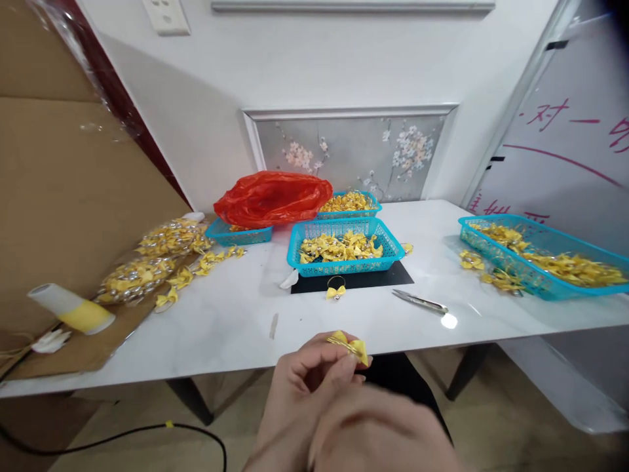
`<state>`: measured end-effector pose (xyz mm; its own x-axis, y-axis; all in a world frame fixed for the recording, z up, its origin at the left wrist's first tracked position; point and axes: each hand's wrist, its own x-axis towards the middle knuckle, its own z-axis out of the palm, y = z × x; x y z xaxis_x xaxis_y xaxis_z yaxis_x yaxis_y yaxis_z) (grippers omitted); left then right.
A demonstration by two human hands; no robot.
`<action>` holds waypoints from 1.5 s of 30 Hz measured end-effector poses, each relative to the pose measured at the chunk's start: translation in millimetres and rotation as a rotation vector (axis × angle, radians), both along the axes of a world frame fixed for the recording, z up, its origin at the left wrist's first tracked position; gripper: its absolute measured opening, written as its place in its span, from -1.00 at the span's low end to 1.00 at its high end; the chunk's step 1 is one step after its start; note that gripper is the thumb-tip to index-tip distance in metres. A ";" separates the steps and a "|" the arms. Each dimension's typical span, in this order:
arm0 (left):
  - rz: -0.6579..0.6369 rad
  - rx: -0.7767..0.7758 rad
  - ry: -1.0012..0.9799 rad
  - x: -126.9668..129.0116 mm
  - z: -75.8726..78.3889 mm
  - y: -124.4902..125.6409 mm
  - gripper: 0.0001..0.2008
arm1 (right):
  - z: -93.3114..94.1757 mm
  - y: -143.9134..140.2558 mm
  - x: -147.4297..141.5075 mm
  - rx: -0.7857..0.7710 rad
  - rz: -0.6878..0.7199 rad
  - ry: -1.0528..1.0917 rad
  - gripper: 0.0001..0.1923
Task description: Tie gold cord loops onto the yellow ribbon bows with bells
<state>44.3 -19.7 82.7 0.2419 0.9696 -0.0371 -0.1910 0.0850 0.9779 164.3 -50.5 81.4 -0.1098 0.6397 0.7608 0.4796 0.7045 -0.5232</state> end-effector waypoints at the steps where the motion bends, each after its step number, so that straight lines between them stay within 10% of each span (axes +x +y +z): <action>1: 0.005 0.030 -0.009 -0.7 -0.4 -0.6 -0.88 | -3.0 0.9 1.2 -0.006 -0.006 0.028 -0.66; 21: 0.045 0.039 0.054 -4.3 -5.3 -7.0 -0.75 | -12.9 14.0 30.3 0.148 -0.224 -0.265 -0.77; 45: -0.004 0.114 0.137 -1.6 -8.4 -3.3 -0.71 | -18.0 17.3 28.3 0.068 -0.167 -0.178 -0.82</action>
<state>42.7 -23.1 74.3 0.2462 0.9684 0.0400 -0.0556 -0.0271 0.9981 192.6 -33.3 63.4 -0.1427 0.6084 0.7807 0.6727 0.6382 -0.3745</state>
